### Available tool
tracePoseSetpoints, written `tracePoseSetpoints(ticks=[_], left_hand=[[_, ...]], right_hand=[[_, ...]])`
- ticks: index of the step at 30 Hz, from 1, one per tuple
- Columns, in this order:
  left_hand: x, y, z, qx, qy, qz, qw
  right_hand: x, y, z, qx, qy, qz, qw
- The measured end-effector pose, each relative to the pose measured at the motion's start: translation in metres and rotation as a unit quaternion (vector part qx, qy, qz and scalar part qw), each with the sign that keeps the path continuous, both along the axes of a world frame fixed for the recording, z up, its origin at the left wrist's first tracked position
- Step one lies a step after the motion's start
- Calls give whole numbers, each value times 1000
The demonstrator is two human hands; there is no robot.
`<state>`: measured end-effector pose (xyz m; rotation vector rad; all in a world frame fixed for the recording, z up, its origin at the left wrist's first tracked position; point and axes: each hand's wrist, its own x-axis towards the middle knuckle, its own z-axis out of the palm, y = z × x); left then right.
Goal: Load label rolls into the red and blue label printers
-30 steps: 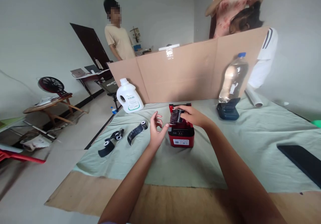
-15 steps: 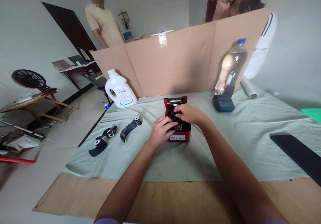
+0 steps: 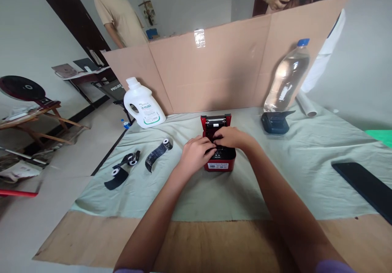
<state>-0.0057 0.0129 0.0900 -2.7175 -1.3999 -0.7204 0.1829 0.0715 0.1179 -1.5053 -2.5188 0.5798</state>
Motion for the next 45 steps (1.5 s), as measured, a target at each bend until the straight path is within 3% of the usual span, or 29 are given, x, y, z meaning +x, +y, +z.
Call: tracePoseSetpoints(ticks=[2, 4, 7, 12, 14, 16, 21, 26, 29, 33, 35, 36, 39, 41, 43, 45], left_hand=[[0, 1, 0, -17, -5, 12, 1000], [-1, 1, 0, -43, -4, 13, 999], [-1, 2, 1, -51, 16, 0, 999], [2, 0, 5, 4, 82, 7, 997], [2, -1, 6, 5, 83, 12, 996], [0, 0, 8, -7, 64, 2, 998], [-2, 6, 5, -33, 43, -31, 998], [6, 4, 4, 40, 58, 2, 997], [7, 1, 6, 46, 25, 6, 999], [0, 12, -7, -12, -138, 41, 990], [-5, 23, -22, -96, -275, 62, 955], [-7, 29, -31, -156, -343, 63, 924], [-10, 40, -56, -335, -503, 28, 796], [-9, 42, -65, -394, -563, 3, 726], [-8, 40, -69, -417, -591, -11, 691], [-7, 38, -69, -420, -604, -25, 678]], right_hand=[[18, -1, 13, -3, 61, -8, 998], [34, 3, 19, 63, 125, -92, 986], [43, 18, 7, 153, 250, -207, 933], [23, 36, -28, 73, 485, -205, 847], [16, 33, -37, 53, 541, -230, 807], [14, 23, -42, 35, 567, -243, 786], [21, 1, -52, 7, 552, -263, 791], [21, -7, -63, -8, 523, -241, 818], [17, -14, -75, -8, 500, -233, 834], [14, -22, -90, -85, 558, -211, 798], [14, -22, -96, -108, 585, -186, 782], [14, -22, -98, -109, 594, -174, 778], [14, -20, -106, -97, 616, -142, 769], [14, -19, -109, -93, 627, -130, 762], [15, -17, -111, -94, 623, -135, 764], [16, -16, -112, -93, 609, -143, 774]])
